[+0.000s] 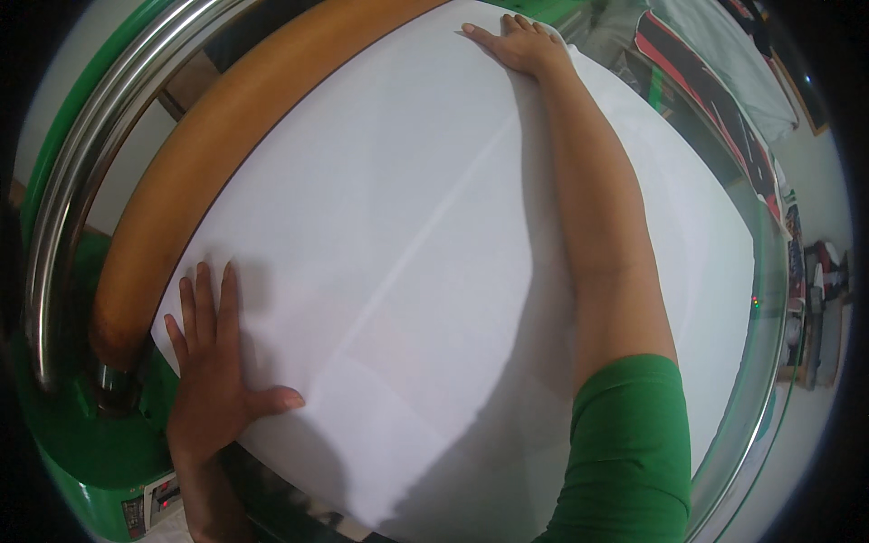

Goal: The person feeds a white fabric sheet into a green heat press machine, smooths it with both hands, and then removes and folds the sheet. The person also uses scissors to trim the fabric edge.

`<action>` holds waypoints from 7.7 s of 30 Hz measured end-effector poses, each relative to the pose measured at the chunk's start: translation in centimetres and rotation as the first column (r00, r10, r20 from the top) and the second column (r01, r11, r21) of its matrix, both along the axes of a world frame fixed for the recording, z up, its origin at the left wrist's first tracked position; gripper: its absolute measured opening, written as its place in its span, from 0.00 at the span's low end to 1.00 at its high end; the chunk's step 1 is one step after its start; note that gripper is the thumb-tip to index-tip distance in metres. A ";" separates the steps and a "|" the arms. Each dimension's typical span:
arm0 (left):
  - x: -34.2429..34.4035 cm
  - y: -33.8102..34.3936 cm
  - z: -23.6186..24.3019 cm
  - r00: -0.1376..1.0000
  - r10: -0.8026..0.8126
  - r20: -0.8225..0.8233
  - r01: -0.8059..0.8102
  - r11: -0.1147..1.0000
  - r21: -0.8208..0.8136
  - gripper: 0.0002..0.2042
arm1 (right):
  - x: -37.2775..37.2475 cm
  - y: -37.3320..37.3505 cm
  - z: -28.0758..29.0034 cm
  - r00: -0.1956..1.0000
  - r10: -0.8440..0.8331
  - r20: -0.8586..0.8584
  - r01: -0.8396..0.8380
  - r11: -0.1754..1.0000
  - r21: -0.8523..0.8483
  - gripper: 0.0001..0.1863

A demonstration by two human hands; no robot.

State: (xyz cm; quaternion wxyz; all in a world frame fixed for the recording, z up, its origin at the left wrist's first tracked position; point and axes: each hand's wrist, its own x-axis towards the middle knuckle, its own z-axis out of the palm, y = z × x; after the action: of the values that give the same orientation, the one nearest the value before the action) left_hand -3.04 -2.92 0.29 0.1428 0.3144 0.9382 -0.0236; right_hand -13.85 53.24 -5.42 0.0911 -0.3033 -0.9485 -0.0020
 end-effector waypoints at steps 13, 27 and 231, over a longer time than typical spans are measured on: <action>0.1 -0.7 -0.6 1.000 0.004 0.002 -0.004 1.000 -0.017 0.83 | -1.8 3.2 -3.1 0.999 0.003 -0.037 -0.002 1.000 0.029 0.70; 0.7 -0.1 0.3 0.998 0.036 0.055 -0.033 0.998 -0.049 0.91 | -2.1 2.3 -2.7 0.998 0.023 -0.054 -0.022 1.000 0.019 0.69; 3.8 1.4 -0.3 0.999 -0.036 -0.003 0.036 0.999 -0.027 0.88 | 11.1 3.0 0.4 0.960 0.203 0.193 -0.229 0.965 0.124 0.39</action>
State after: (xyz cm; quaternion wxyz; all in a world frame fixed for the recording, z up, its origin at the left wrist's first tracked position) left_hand 0.75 -1.55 -0.04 0.1447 0.3290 0.9323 -0.0395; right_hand -2.71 56.28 -5.00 0.0270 -0.1887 -0.9777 -0.0880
